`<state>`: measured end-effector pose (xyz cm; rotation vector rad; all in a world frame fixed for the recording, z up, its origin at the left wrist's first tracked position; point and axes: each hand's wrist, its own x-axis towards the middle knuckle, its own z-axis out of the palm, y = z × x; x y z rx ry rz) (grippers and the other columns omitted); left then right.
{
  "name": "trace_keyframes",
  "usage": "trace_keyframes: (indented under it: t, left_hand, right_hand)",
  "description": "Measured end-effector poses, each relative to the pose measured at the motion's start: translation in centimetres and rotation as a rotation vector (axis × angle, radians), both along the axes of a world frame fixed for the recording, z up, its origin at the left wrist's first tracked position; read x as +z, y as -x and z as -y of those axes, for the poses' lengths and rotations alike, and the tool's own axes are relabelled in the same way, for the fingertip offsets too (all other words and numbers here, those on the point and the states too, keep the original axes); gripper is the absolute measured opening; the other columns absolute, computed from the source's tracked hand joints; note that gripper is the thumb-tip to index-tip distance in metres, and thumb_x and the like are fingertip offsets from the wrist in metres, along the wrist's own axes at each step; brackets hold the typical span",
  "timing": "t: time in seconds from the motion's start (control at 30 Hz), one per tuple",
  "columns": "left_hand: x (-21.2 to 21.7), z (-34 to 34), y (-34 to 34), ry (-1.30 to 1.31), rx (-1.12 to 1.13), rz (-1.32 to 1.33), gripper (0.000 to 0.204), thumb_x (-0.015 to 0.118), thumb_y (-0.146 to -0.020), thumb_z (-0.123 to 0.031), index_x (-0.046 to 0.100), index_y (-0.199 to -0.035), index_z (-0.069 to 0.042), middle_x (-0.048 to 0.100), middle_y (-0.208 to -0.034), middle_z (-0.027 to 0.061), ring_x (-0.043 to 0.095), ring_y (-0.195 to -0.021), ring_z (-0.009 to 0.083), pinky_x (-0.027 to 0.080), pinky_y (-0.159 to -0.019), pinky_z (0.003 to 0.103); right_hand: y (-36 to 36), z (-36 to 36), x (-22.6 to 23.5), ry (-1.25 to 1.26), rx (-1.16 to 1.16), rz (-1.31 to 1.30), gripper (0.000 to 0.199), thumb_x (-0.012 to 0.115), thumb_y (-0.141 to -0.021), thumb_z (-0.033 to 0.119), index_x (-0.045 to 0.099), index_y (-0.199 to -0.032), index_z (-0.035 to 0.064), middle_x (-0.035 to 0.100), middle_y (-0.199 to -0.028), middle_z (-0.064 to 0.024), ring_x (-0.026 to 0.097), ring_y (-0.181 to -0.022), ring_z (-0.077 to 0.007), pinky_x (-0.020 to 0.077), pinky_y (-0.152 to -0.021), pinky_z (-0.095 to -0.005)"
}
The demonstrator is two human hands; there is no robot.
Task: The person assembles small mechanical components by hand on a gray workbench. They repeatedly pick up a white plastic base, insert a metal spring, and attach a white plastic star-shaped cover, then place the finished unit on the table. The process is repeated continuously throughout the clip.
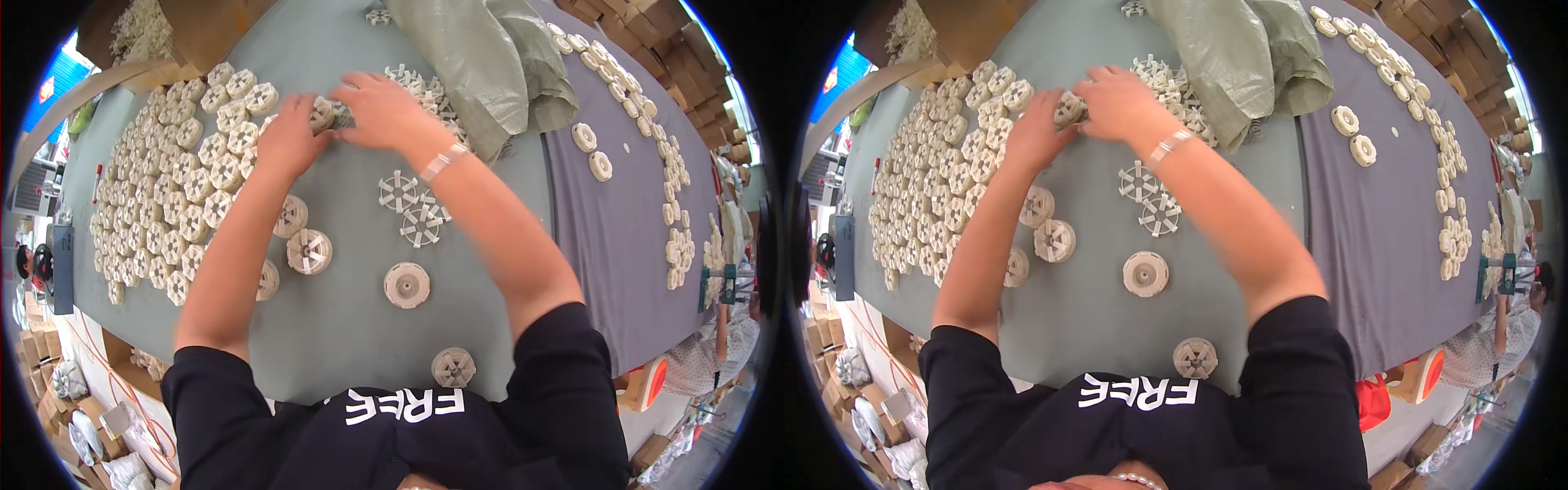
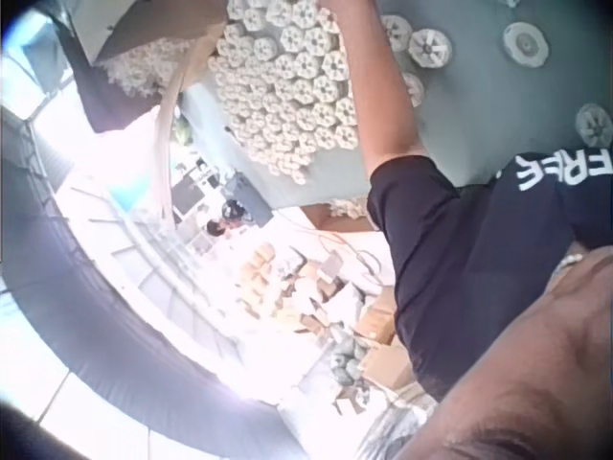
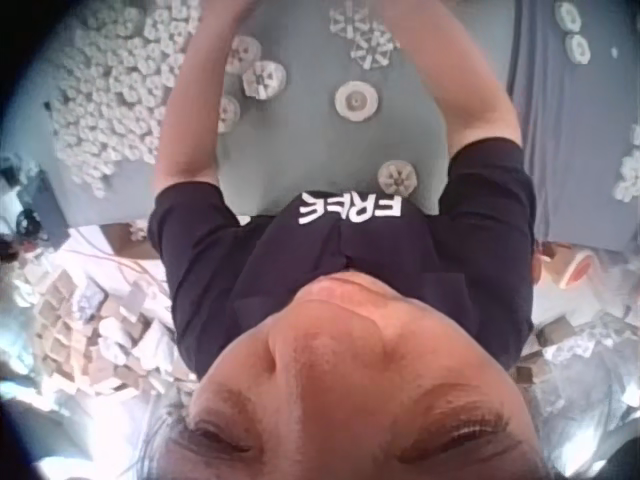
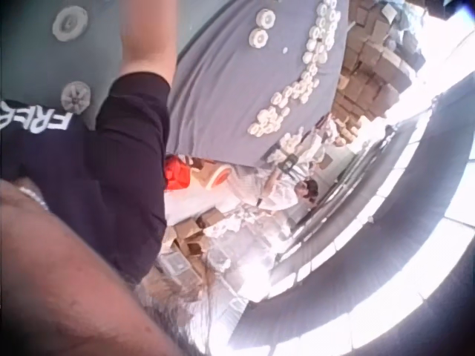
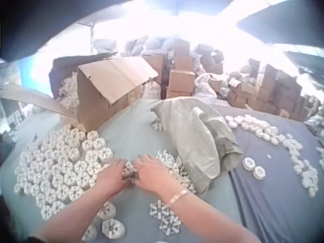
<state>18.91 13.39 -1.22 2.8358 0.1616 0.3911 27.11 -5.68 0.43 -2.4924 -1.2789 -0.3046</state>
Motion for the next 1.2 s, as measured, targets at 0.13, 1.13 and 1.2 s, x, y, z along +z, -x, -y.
trace_keyframes:
  t: [0.13,1.13,1.2]
  left_hand:
    - [2.3,-0.4,-1.2,0.0,0.103,-0.227,0.066,0.081,-0.088,-0.037,0.061,-0.146,-0.012,0.064,-0.144,0.0141,0.062,-0.133,0.0351,0.052,-0.109,0.046]
    - [1.3,14.6,22.6,0.561,-0.302,-0.213,0.077,0.092,-0.074,-0.011,0.064,-0.146,-0.014,0.063,-0.141,0.0078,0.058,-0.067,0.0126,0.051,-0.062,0.028]
    - [1.1,14.3,23.0,0.577,-0.295,-0.223,0.077,0.092,-0.075,-0.012,0.063,-0.146,-0.013,0.062,-0.14,0.0081,0.059,-0.072,0.0154,0.052,-0.065,0.03]
  right_hand:
    - [-3.3,-2.2,-2.7,0.056,-0.011,-0.107,0.036,0.079,-0.09,0.03,0.074,-0.123,0.0154,0.068,-0.13,-0.0095,0.065,-0.124,-0.0315,0.0557,-0.106,-0.0443]
    - [20.7,25.5,2.7,-0.095,-0.321,-0.472,0.061,0.089,-0.076,0.009,0.07,-0.134,0.0102,0.067,-0.13,-0.0063,0.064,-0.096,-0.0239,0.0573,-0.088,-0.0373]
    - [20.9,25.4,3.1,-0.102,-0.359,-0.457,0.057,0.088,-0.079,0.009,0.07,-0.134,0.0109,0.067,-0.129,-0.0097,0.069,-0.102,-0.028,0.0585,-0.089,-0.0397]
